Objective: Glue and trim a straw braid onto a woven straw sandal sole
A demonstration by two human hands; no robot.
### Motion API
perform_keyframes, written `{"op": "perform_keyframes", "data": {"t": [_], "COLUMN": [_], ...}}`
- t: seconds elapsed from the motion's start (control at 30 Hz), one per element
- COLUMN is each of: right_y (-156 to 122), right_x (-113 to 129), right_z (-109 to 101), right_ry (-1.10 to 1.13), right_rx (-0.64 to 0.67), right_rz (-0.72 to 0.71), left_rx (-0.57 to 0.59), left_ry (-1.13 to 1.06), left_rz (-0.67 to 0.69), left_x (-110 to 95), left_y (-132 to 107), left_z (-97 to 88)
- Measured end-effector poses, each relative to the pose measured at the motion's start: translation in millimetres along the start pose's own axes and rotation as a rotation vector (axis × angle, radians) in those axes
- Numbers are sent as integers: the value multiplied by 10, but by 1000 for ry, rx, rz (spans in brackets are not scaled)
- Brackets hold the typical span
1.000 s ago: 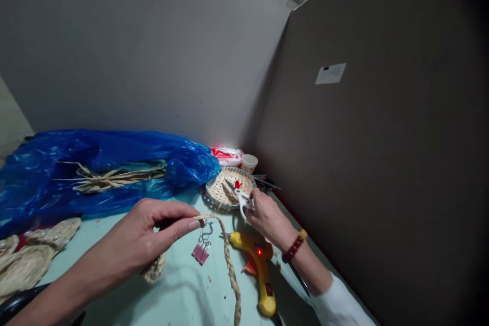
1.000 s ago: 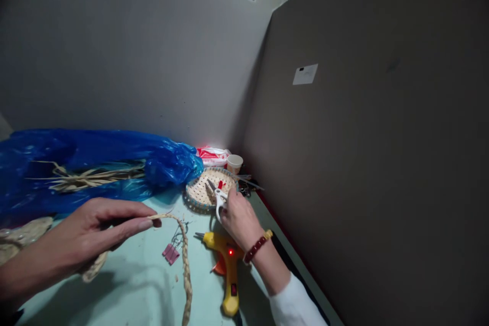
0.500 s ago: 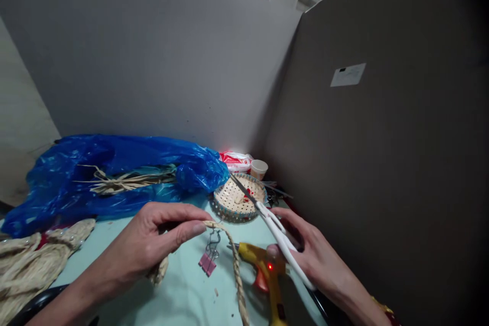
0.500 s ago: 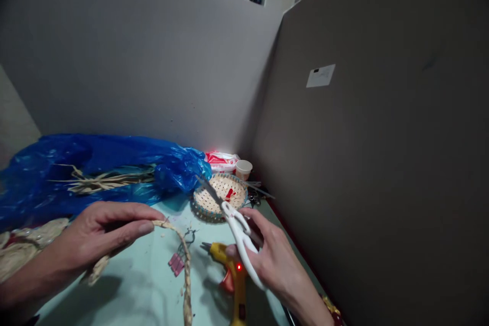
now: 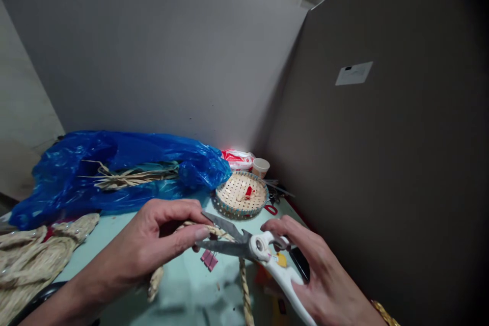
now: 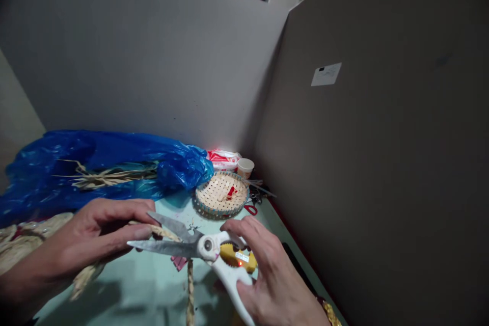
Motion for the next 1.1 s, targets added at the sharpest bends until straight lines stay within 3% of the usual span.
{"op": "perform_keyframes", "data": {"t": [0.07, 0.33, 0.9, 1.1], "right_y": [-5, -20, -18, -22], "right_x": [20, 28, 84, 117], "right_z": [-6, 15, 22, -22], "right_ry": [-17, 6, -52, -133], "right_rx": [-23, -28, -32, -73], "right_rz": [-23, -77, -164, -227], "left_rx": [57, 81, -15, 34], "left_ry": [33, 95, -36, -77], "left_rz": [24, -21, -216, -208], "left_x": [-19, 38, -83, -19], "left_y": [-1, -42, -55, -55], "left_z": [38, 50, 132, 128]}}
Point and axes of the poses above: each hand's wrist, its own y-axis towards the middle knuckle, its own z-axis out of the palm, x = y × z, the point moved 5 cm from there along y, towards the middle knuckle, and after that the axes turned 1 degree about z, right-handed, at the moved point
